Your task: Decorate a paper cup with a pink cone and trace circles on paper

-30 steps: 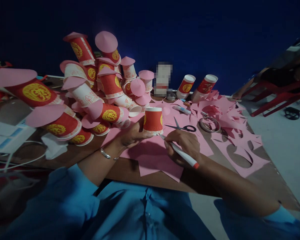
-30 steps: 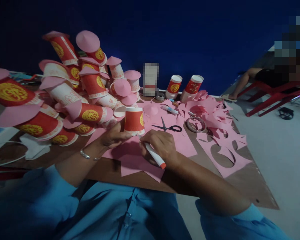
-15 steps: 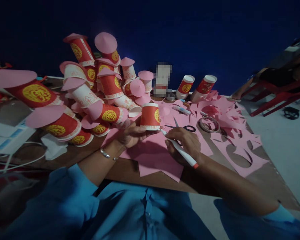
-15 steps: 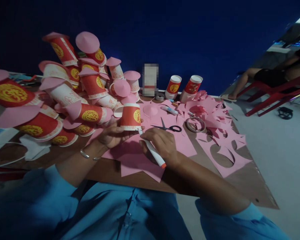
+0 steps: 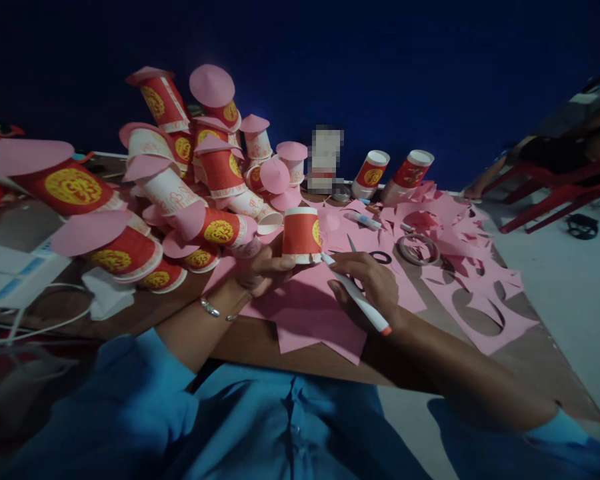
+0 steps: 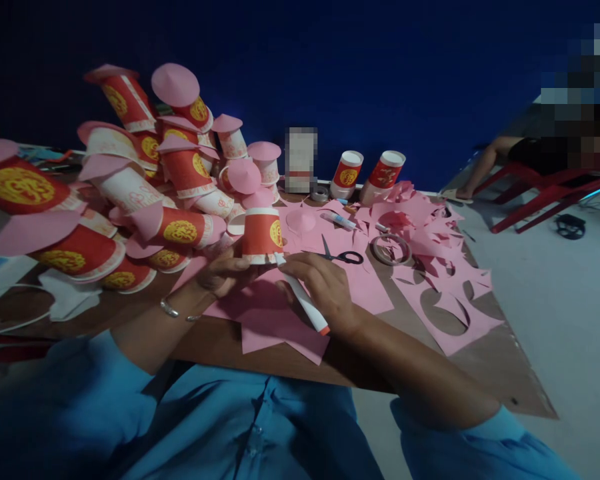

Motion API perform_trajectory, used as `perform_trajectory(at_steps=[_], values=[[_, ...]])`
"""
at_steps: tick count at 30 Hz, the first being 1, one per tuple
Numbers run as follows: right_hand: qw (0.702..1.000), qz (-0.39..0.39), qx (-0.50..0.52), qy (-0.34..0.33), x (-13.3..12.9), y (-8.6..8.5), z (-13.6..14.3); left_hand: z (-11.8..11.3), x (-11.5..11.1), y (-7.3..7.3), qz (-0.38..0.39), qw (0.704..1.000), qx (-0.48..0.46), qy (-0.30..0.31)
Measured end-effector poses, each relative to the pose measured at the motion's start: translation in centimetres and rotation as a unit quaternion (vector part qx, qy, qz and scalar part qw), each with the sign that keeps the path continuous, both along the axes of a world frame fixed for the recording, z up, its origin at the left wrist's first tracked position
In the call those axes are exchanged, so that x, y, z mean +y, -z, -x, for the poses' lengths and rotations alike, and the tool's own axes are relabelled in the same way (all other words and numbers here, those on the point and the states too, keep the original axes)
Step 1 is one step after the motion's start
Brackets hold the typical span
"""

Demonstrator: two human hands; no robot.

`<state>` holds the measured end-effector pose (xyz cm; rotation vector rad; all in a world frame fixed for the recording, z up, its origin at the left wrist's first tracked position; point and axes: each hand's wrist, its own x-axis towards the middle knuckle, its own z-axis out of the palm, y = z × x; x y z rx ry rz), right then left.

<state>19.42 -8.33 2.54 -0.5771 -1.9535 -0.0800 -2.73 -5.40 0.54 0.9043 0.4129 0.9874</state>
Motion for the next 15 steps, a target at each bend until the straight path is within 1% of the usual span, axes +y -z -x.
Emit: perform_trajectory(at_steps=[3,8,15], values=[[1.0,-0.003,-0.003,-0.01,0.01,0.15,0.09,0.01,-0.04,-0.06,-0.008,1.0,0.015,-0.001],[1.0,0.004,0.001,-0.016,0.07,0.22,0.12,0.12,0.11,0.06,-0.043,0.998,0.041,-0.012],[1.0,-0.016,-0.009,-0.022,0.01,-0.01,0.18,0.2,0.16,0.2,-0.071,0.992,0.1,-0.029]])
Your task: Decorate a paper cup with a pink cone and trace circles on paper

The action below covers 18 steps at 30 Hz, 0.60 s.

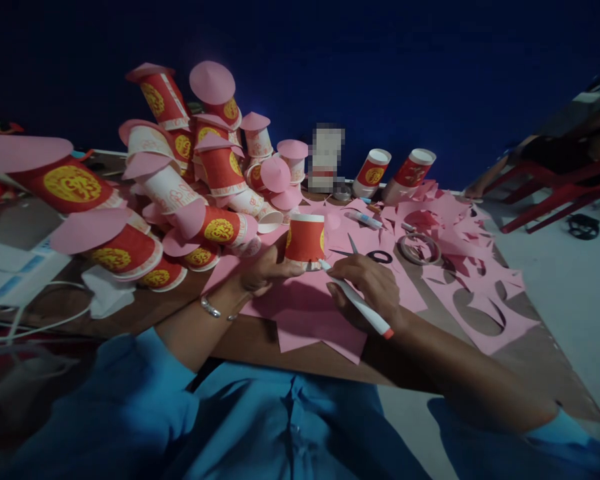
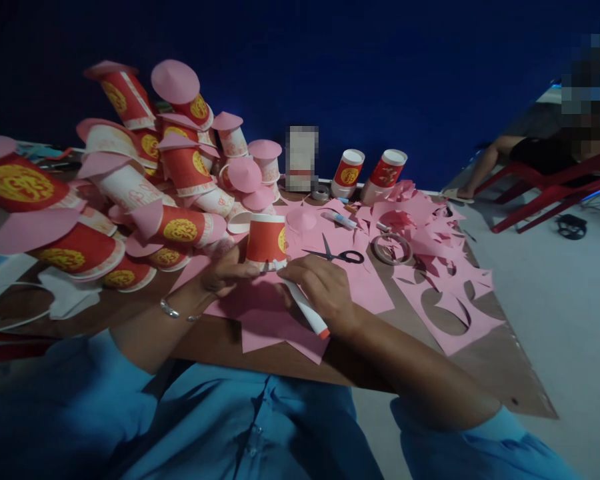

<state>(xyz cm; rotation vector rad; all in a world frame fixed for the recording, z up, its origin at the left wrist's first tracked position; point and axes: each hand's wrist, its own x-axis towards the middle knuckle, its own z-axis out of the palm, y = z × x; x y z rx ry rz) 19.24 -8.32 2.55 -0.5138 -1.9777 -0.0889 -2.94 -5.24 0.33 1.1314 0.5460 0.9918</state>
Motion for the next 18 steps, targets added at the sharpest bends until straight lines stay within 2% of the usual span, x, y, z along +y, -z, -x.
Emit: perform_trajectory(at_steps=[8,18], values=[[1.0,0.002,-0.011,-0.002,-0.07,0.07,-0.01,-0.17,-0.12,-0.47,-0.005,0.999,-0.021,0.037],[1.0,0.003,-0.014,-0.013,0.07,0.1,0.12,-0.13,-0.15,-0.45,-0.001,0.999,-0.021,0.04]])
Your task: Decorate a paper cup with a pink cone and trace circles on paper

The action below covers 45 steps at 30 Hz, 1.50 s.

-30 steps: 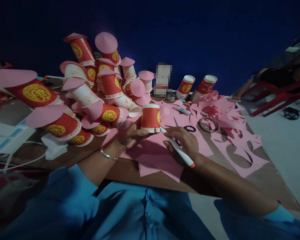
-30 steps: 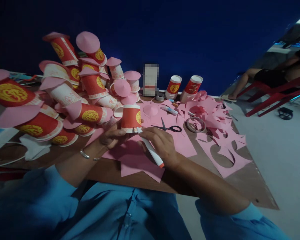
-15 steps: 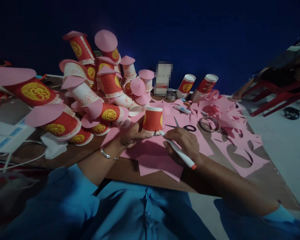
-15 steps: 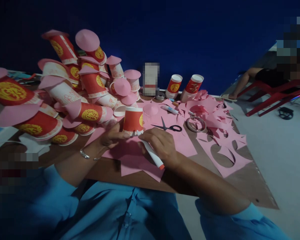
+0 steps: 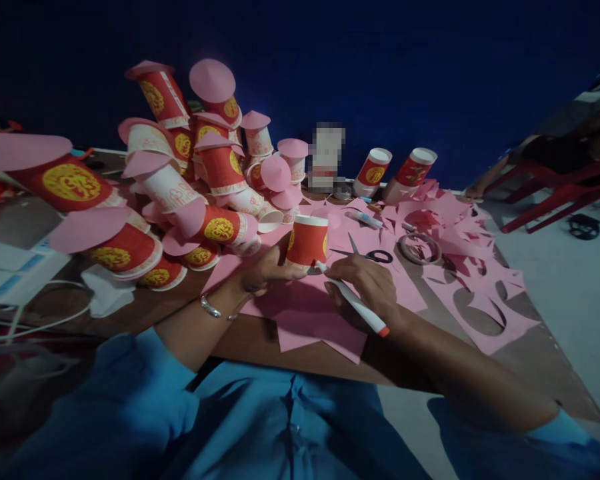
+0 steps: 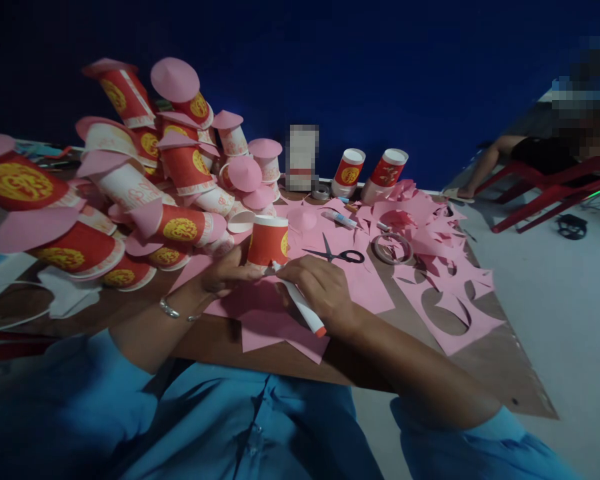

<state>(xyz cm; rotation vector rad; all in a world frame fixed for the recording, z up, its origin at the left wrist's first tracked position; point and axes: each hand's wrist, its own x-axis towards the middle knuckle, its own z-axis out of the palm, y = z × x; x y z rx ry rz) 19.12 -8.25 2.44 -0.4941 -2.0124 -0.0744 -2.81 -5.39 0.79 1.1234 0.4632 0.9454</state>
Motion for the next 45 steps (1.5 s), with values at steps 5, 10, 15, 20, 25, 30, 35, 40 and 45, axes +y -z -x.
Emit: perform_trajectory(at_steps=[5,10,15,20,25,30,35,40,45], values=[[1.0,0.005,-0.005,0.001,0.0,-0.01,-0.11,0.07,-0.01,-0.07,-0.001,1.0,0.009,-0.002],[1.0,0.0,-0.004,-0.001,0.05,-0.11,0.01,0.17,-0.01,-0.1,-0.01,1.0,0.029,-0.003],[1.0,-0.002,-0.001,0.002,0.01,-0.36,0.11,0.14,-0.06,-0.18,-0.011,1.0,0.024,0.01],[1.0,0.005,-0.006,0.016,-0.04,-0.54,0.04,0.07,-0.01,0.04,-0.008,1.0,0.016,0.016],[1.0,0.001,0.003,0.015,-0.07,-0.65,0.08,0.12,-0.01,0.08,-0.002,1.0,0.013,0.017],[1.0,0.003,0.007,0.018,-0.06,-0.56,0.14,0.01,-0.08,-0.17,-0.005,1.0,0.006,0.013],[1.0,0.006,0.004,0.014,-0.09,-0.34,0.09,-0.04,-0.1,-0.15,0.002,1.0,0.007,0.01],[1.0,0.01,0.004,0.016,-0.11,-0.17,0.07,-0.07,-0.07,0.03,0.003,1.0,0.006,0.004],[1.0,-0.003,0.009,0.008,-0.13,-0.19,-0.02,-0.13,-0.05,0.09,0.018,1.0,-0.008,-0.009]])
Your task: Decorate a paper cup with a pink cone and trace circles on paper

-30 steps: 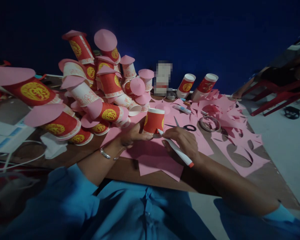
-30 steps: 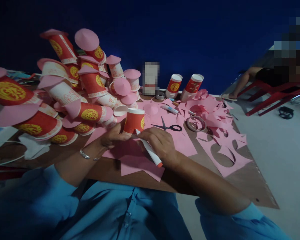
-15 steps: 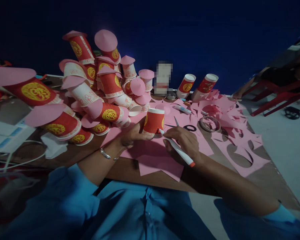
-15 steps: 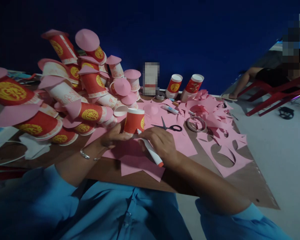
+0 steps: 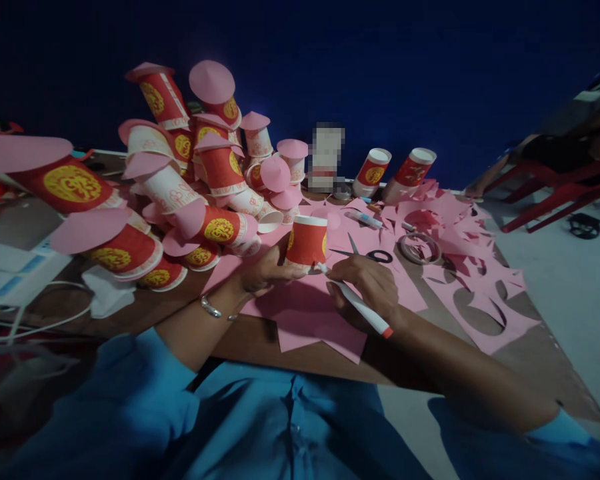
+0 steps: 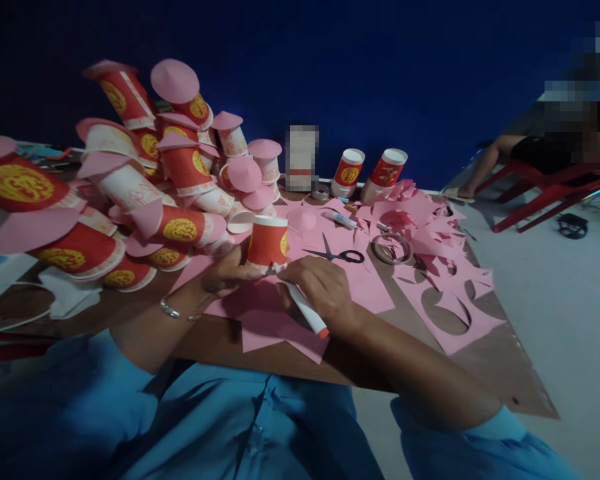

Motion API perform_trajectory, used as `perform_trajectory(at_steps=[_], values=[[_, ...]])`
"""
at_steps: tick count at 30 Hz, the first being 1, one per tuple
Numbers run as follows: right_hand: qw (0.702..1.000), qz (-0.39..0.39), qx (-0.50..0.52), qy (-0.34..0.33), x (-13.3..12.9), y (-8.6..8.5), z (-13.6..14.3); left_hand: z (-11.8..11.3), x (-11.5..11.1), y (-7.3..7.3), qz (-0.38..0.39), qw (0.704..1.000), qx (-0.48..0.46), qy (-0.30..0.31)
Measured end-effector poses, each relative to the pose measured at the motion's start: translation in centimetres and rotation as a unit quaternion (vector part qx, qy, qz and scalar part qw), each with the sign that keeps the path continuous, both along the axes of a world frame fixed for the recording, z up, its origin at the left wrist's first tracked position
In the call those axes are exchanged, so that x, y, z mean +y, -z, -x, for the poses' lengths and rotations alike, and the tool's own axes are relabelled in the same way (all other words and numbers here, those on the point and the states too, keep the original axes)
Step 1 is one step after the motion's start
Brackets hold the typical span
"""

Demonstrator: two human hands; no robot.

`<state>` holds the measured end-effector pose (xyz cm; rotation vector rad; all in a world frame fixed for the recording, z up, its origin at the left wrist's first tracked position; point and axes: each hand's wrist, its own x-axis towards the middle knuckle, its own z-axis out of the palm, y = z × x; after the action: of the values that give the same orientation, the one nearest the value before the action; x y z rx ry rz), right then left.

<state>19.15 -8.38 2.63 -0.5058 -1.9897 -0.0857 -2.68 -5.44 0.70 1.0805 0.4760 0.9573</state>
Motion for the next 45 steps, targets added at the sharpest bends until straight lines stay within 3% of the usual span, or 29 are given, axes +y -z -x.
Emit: perform_trajectory(at_steps=[9,19,26,30,35,45], values=[[0.999,0.023,0.01,0.039,0.2,0.69,-0.36,0.1,0.11,-0.1,0.038,0.998,-0.045,-0.026],[0.999,0.014,-0.02,0.02,0.4,0.65,-0.61,-0.04,0.21,-0.19,0.048,0.998,-0.033,-0.031],[0.999,0.002,-0.044,0.004,0.21,0.64,-0.46,0.07,0.0,0.18,0.014,1.0,0.007,-0.02],[0.999,-0.005,-0.038,-0.022,0.22,0.61,-0.33,0.25,0.01,0.44,0.025,0.998,0.037,-0.045],[1.0,-0.025,-0.016,-0.008,0.16,0.25,-0.23,0.57,0.0,0.47,0.05,0.997,0.054,-0.026],[0.999,-0.019,-0.026,-0.017,0.03,0.27,-0.15,0.07,-0.03,0.06,0.011,1.0,0.017,-0.021]])
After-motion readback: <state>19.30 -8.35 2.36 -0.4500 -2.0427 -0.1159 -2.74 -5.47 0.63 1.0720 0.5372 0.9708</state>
